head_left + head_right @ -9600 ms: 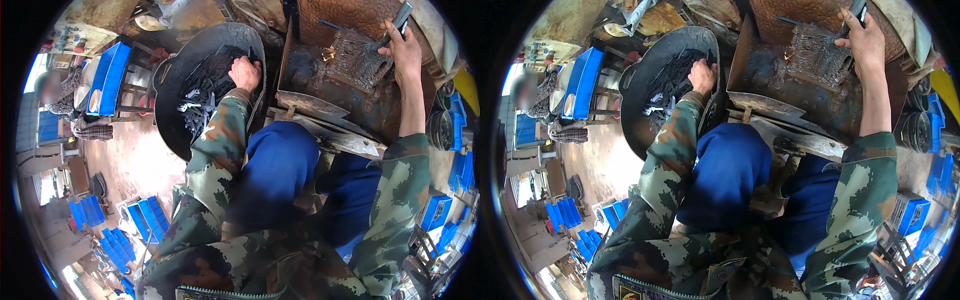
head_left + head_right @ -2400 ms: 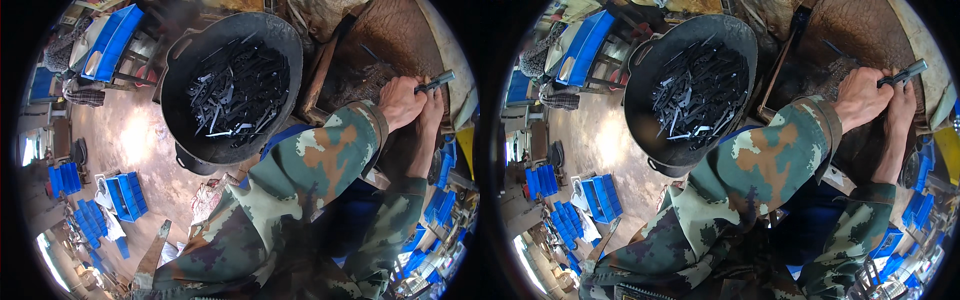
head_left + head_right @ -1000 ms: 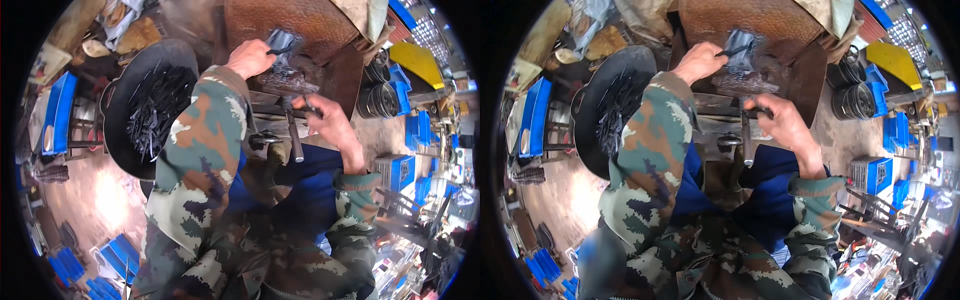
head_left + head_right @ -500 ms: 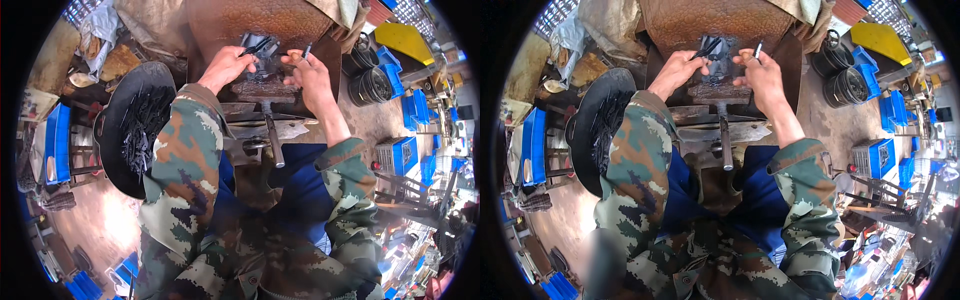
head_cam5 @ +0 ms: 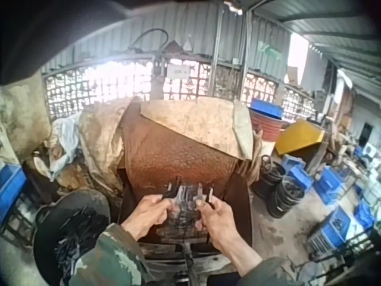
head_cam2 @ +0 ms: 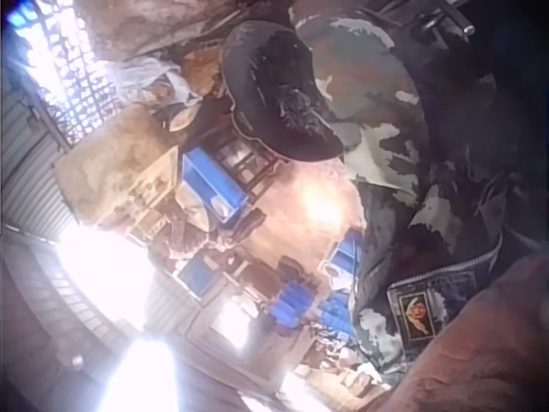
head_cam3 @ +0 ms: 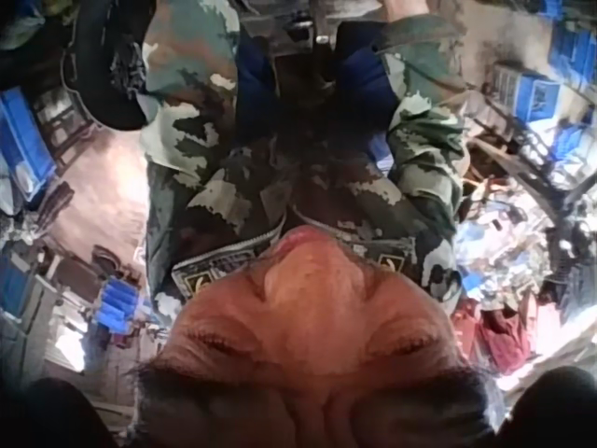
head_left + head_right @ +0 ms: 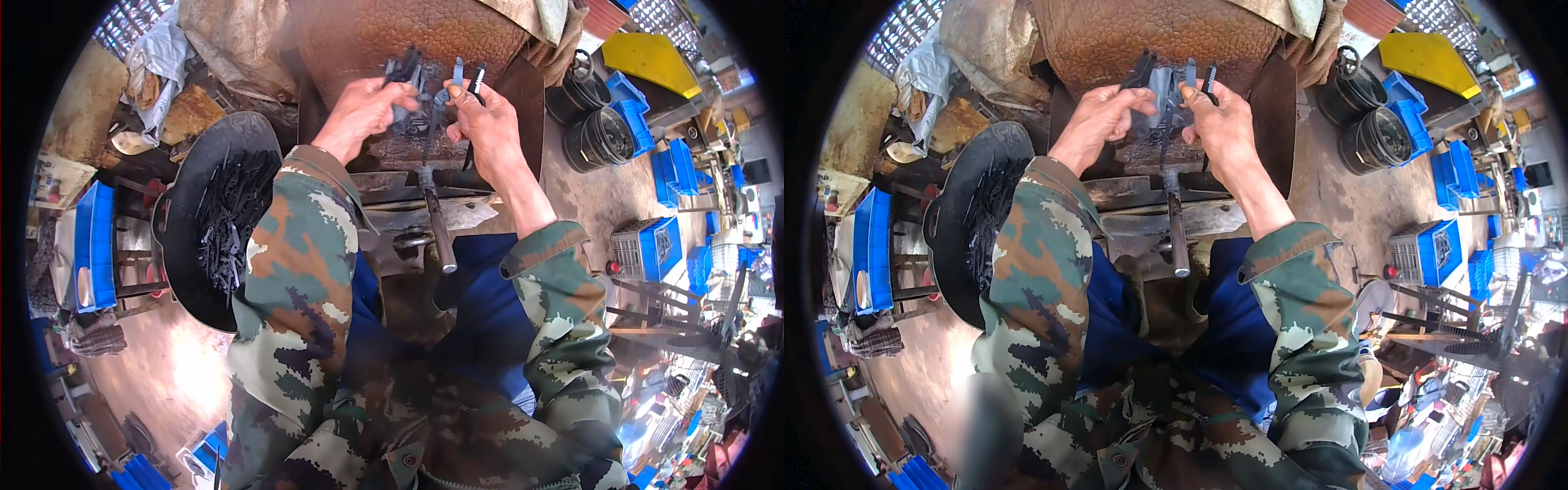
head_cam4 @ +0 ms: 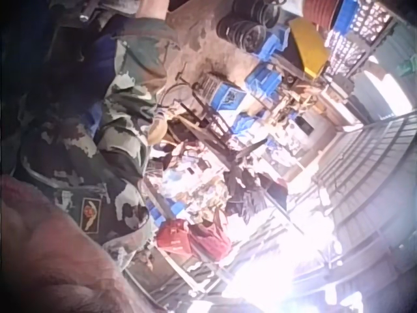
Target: Processing small metal parts using a fabrication machine and handheld tools at a workbench.
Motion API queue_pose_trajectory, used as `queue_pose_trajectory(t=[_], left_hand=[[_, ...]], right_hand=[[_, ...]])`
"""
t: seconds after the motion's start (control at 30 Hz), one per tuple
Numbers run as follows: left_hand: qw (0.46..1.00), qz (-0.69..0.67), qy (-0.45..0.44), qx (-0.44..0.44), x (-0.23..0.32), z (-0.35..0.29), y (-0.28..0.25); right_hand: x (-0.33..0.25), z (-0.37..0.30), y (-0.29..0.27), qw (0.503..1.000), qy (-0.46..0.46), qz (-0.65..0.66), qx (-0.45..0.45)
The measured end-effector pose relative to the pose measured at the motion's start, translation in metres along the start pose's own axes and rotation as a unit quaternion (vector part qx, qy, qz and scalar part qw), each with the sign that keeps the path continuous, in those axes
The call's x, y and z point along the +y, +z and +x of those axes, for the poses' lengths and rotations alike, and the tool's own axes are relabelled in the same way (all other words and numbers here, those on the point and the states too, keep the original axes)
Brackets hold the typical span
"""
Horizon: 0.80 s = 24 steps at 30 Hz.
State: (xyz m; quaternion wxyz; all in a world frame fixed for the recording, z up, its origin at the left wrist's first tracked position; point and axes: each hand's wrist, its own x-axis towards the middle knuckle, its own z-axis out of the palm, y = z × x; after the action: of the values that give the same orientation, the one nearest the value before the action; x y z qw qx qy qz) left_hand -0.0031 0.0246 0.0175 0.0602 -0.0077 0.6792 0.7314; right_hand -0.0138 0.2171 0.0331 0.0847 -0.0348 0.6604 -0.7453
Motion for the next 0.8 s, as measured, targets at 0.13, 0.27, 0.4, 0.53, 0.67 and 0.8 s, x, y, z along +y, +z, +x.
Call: queue_pose_trajectory(t=[0.13, 0.27, 0.4, 0.53, 0.67, 0.8], left_hand=[[0.998, 0.027, -0.042, 0.05, -0.019, 0.017, -0.021], [0.984, 0.158, -0.049, 0.063, -0.047, 0.026, -0.045], [0.971, 0.229, -0.053, 0.052, -0.06, 0.031, -0.051], [0.964, 0.251, -0.074, -0.039, -0.062, 0.034, -0.044], [0.964, 0.235, -0.103, -0.07, -0.055, 0.029, -0.038], [0.959, 0.272, -0.026, -0.07, -0.068, 0.033, -0.045]], right_hand=[[-0.004, -0.005, -0.004, 1.0, 0.006, -0.007, 0.021], [-0.002, -0.006, -0.005, 1.0, 0.004, -0.013, 0.013], [-0.001, -0.009, -0.009, 1.0, 0.009, -0.007, 0.007], [-0.001, -0.01, -0.015, 1.0, -0.003, -0.017, -0.008], [0.0, -0.007, -0.019, 0.999, -0.003, 0.054, -0.006], [-0.007, -0.006, -0.015, 0.999, 0.012, 0.047, -0.003]])
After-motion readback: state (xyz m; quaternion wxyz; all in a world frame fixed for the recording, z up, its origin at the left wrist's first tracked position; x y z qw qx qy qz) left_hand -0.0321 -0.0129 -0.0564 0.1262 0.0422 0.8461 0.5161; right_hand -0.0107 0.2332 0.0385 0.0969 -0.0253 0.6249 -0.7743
